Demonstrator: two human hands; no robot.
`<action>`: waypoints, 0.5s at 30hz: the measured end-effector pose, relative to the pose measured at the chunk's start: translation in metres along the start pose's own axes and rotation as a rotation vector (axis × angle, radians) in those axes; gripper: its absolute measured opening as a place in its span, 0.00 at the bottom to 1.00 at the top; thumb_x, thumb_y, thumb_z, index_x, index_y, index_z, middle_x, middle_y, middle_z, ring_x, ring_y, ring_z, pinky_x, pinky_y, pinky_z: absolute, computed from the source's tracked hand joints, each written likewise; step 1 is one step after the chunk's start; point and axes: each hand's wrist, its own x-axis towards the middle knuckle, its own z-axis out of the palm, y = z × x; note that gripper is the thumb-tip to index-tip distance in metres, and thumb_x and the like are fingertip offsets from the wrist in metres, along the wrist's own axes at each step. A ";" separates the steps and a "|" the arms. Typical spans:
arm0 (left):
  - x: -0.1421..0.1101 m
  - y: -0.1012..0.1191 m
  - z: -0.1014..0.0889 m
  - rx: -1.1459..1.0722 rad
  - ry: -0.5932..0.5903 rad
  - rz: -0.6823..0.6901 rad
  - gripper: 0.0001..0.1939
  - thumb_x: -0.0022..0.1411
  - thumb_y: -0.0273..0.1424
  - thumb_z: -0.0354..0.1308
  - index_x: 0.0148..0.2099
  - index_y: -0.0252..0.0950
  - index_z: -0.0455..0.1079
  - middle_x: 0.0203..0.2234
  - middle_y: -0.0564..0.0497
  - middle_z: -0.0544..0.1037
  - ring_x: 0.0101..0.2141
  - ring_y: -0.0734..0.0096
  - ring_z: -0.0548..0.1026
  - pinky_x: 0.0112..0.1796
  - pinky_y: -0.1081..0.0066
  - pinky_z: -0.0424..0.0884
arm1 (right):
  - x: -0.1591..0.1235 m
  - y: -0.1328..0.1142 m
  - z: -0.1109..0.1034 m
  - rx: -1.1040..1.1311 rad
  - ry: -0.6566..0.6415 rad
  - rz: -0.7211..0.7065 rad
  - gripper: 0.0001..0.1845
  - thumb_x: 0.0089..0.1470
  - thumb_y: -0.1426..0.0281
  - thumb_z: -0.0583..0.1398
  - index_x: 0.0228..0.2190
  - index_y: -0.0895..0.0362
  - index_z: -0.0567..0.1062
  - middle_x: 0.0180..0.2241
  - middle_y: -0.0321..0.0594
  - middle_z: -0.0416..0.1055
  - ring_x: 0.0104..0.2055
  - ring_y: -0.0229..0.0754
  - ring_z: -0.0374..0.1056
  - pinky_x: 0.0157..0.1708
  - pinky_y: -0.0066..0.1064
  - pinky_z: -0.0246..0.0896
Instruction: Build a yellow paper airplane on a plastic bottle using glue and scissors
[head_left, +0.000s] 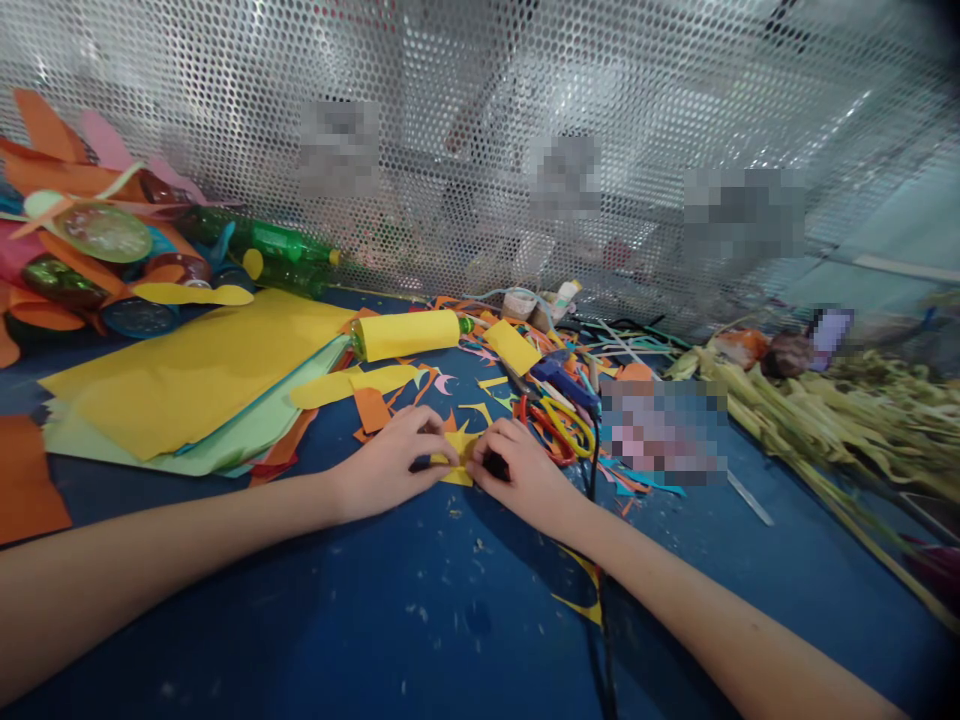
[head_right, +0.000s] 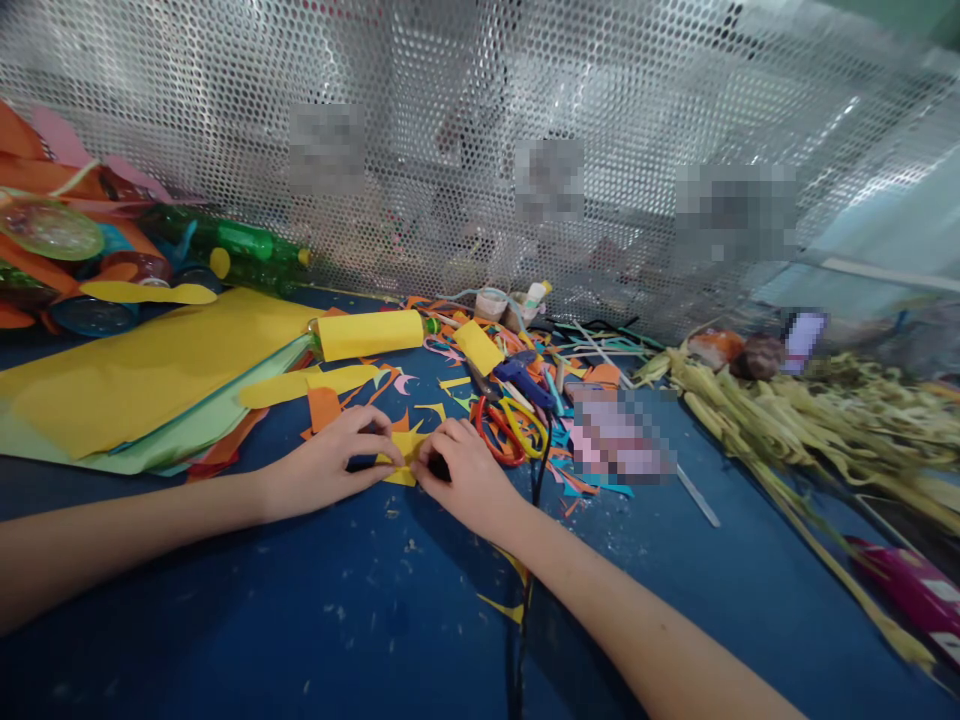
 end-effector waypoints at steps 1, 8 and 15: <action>0.000 0.000 0.000 -0.003 0.001 -0.005 0.07 0.59 0.30 0.54 0.38 0.40 0.72 0.36 0.50 0.65 0.41 0.66 0.65 0.45 0.63 0.62 | 0.000 0.000 0.000 0.002 0.004 0.000 0.04 0.51 0.72 0.58 0.26 0.56 0.66 0.30 0.38 0.63 0.35 0.40 0.60 0.36 0.33 0.59; 0.003 -0.003 -0.001 -0.043 -0.031 0.004 0.05 0.58 0.30 0.56 0.35 0.38 0.73 0.31 0.51 0.72 0.37 0.68 0.68 0.42 0.66 0.64 | -0.001 0.001 -0.002 0.051 -0.017 -0.065 0.02 0.53 0.73 0.57 0.31 0.55 0.68 0.33 0.38 0.66 0.38 0.40 0.61 0.39 0.33 0.58; 0.002 -0.002 -0.001 -0.012 -0.040 0.033 0.07 0.61 0.30 0.52 0.37 0.38 0.72 0.31 0.52 0.74 0.37 0.69 0.68 0.42 0.67 0.62 | -0.003 0.001 -0.002 -0.061 -0.023 -0.099 0.03 0.54 0.70 0.57 0.32 0.54 0.72 0.33 0.38 0.68 0.38 0.41 0.62 0.39 0.35 0.57</action>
